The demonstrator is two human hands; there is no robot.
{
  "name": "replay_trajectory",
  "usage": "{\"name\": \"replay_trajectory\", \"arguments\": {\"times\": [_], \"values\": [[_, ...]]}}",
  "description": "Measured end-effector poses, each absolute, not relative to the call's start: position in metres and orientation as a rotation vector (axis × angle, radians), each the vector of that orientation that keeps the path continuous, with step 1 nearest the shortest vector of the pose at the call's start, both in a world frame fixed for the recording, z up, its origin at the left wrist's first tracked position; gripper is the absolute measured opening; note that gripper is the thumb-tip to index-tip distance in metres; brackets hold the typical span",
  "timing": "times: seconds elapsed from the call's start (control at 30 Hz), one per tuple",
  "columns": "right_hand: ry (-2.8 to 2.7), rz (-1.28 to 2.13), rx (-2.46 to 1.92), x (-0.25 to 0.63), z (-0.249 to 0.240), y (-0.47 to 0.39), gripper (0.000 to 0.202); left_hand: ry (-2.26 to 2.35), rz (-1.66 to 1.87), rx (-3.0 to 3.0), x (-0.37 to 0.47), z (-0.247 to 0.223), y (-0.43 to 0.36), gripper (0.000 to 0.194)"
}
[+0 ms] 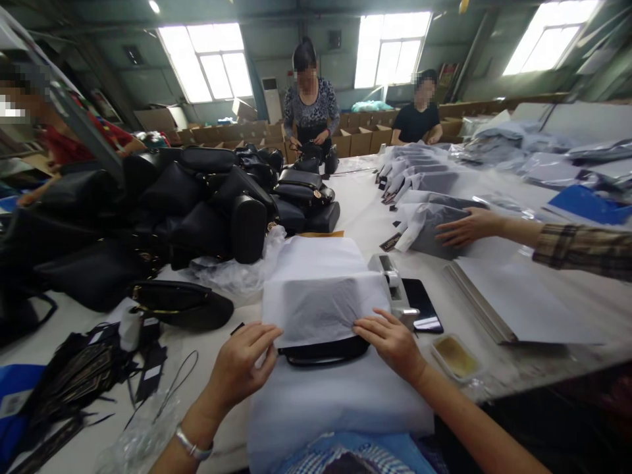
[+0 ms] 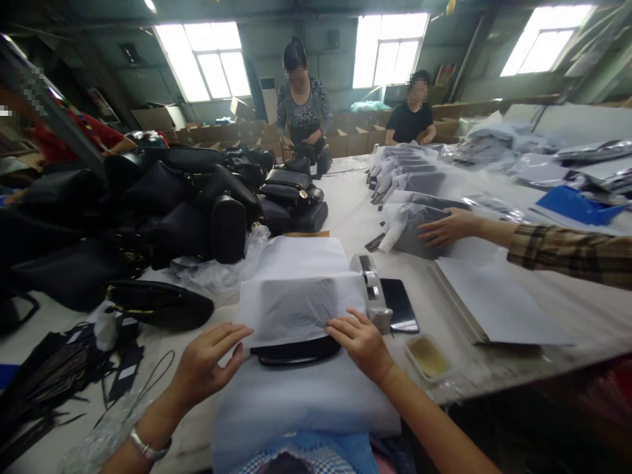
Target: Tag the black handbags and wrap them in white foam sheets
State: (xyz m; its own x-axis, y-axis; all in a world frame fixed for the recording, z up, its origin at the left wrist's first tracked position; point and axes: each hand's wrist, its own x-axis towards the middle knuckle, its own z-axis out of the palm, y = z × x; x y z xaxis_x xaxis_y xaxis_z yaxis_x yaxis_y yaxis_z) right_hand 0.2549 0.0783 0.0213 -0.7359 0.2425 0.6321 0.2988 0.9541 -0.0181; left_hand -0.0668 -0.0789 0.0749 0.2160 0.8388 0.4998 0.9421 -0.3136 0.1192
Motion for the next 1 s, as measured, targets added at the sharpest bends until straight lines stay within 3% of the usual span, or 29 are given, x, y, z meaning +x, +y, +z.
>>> {"name": "replay_trajectory", "arguments": {"times": [0.1, 0.23, 0.4, 0.47, 0.57, 0.83, 1.0], "values": [[-2.443, -0.107, -0.364, 0.255, 0.021, 0.080, 0.035, -1.726, -0.687, -2.357, -0.035, 0.082, -0.061, 0.041], [-2.470, -0.015, -0.365, 0.263, 0.025, 0.070, 0.037, -1.750, -0.443, -2.512, -0.005, 0.058, -0.043, 0.052], [-2.489, 0.426, -0.497, 0.282, 0.033, 0.026, 0.024, -1.734, -0.448, -2.505, -0.005, 0.028, -0.050, 0.051], [-2.557, 0.575, -0.490, 0.285, 0.033, 0.007, 0.030, -1.744, -0.477, -2.497, -0.006, 0.025, -0.054, 0.050], [-2.670, 0.634, -0.489, 0.284, 0.026, -0.009, 0.039, -1.766, -0.496, -2.488, -0.005, 0.024, -0.057, 0.049], [-2.703, 0.752, -0.557, 0.276, 0.011, -0.009, 0.011, -1.815, -0.542, -2.502, -0.004, 0.027, -0.056, 0.050], [-2.744, 0.903, -0.610, 0.272, 0.024, -0.003, 0.016, -1.877, -0.585, -2.553, -0.007, 0.037, -0.054, 0.046]]}}
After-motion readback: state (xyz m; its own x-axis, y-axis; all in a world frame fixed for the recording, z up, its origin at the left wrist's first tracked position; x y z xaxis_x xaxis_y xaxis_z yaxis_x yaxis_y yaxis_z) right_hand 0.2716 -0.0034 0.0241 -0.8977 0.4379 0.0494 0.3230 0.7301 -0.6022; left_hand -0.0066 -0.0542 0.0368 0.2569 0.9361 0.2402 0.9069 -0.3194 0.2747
